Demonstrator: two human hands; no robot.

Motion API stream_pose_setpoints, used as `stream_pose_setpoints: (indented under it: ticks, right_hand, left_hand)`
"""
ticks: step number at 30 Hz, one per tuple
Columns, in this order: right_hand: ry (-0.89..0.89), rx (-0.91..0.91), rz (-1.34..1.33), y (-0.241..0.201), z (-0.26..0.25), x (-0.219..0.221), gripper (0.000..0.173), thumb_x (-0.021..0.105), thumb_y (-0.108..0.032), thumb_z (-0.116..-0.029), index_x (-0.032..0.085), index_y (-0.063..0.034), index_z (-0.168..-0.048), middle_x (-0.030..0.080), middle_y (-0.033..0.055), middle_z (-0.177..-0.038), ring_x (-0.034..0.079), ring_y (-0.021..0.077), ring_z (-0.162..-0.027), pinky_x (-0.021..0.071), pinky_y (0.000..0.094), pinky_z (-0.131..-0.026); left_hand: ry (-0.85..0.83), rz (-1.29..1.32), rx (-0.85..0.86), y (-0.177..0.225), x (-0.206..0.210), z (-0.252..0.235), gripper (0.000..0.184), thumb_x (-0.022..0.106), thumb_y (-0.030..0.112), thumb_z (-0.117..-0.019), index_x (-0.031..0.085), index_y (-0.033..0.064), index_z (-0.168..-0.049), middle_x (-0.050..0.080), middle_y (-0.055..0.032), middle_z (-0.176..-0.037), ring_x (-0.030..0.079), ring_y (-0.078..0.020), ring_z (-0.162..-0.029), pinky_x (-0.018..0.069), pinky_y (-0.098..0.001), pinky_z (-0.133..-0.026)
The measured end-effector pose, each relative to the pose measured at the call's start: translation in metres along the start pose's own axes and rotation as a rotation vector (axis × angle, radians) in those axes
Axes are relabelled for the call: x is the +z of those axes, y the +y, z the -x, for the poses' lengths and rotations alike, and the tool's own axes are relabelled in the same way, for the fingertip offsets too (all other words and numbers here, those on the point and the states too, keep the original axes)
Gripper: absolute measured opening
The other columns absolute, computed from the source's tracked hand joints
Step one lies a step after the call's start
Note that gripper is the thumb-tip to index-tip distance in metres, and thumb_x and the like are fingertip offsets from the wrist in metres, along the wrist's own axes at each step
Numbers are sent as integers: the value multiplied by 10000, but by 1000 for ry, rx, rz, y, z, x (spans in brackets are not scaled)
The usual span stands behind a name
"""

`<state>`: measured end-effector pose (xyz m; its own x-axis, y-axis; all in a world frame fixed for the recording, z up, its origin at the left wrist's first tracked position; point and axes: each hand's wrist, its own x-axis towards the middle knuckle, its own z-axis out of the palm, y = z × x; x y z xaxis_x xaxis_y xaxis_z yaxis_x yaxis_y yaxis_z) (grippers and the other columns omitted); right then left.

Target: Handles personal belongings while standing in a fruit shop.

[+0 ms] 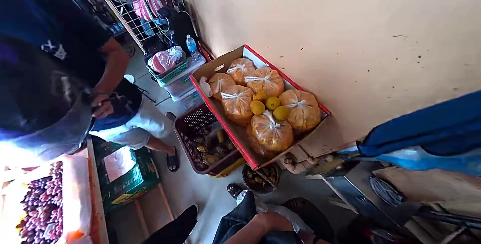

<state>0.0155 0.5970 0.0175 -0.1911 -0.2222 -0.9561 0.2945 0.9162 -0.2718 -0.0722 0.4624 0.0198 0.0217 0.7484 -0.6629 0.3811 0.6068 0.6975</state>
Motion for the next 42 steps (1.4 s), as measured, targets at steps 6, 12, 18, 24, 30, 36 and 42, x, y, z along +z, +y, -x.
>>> stream_pose_setpoints:
  ticks: [6, 12, 18, 24, 30, 36, 42]
  right_hand:
    - [47, 177, -99, 15, -75, -26, 538, 538, -334, -1066, 538, 87, -1400, 538, 282, -1458, 496, 390, -1398, 362, 535, -1178]
    - [-48, 111, -182, 4, -71, -71, 382, 538, -232, -1063, 615, 78, -1271, 658, 265, -1196, 669, 357, -1050, 525, 519, -937]
    - [-16, 0, -474, -8, -34, -95, 360, 506, -175, -1087, 576, 113, -1290, 630, 263, -1232, 628, 307, -1096, 465, 452, -1010]
    - [-38, -357, -531, 2, -43, -82, 374, 557, -236, -1068, 648, 84, -1239, 659, 257, -1233, 621, 347, -1149, 464, 529, -1001]
    - [88, -482, -435, 0, -49, -58, 230, 738, -106, -937, 707, 75, -1076, 710, 236, -1030, 684, 341, -988, 516, 545, -945]
    - [33, -237, -817, 9, -37, -71, 362, 360, -236, -1122, 569, 21, -1267, 673, 202, -1094, 672, 282, -949, 541, 467, -825]
    - [65, -247, -579, 6, -41, -65, 413, 733, -200, -958, 618, 55, -1262, 683, 254, -1067, 686, 356, -905, 547, 554, -859]
  left_hand:
    - [-44, -25, -21, -7, -33, 1, 379, 461, 274, -1078, 667, -7, -1228, 669, -254, -1237, 616, -447, -1196, 451, -678, -977]
    - [-11, 57, -93, -15, -62, 21, 393, 503, 257, -1069, 658, -72, -1218, 649, -298, -1245, 594, -472, -1215, 427, -671, -1019]
    - [44, 28, 84, -55, -49, 41, 372, 489, 249, -1067, 689, 2, -1260, 607, -246, -1360, 542, -434, -1306, 386, -628, -1090]
    - [3, 83, 276, -75, -46, 50, 333, 499, 185, -1003, 748, 61, -1186, 627, -229, -1292, 542, -458, -1240, 393, -683, -977]
    - [-26, 89, 383, -67, -53, 65, 289, 526, 118, -974, 771, 107, -1127, 681, -78, -1311, 533, -387, -1303, 349, -714, -992]
    - [-43, 78, 374, -55, -62, 77, 297, 498, 106, -989, 772, 116, -1102, 663, -17, -1360, 504, -304, -1373, 317, -658, -1100]
    - [-40, 95, 374, -58, -69, 69, 309, 480, 107, -995, 770, 95, -1100, 666, -35, -1349, 518, -294, -1358, 335, -645, -1094]
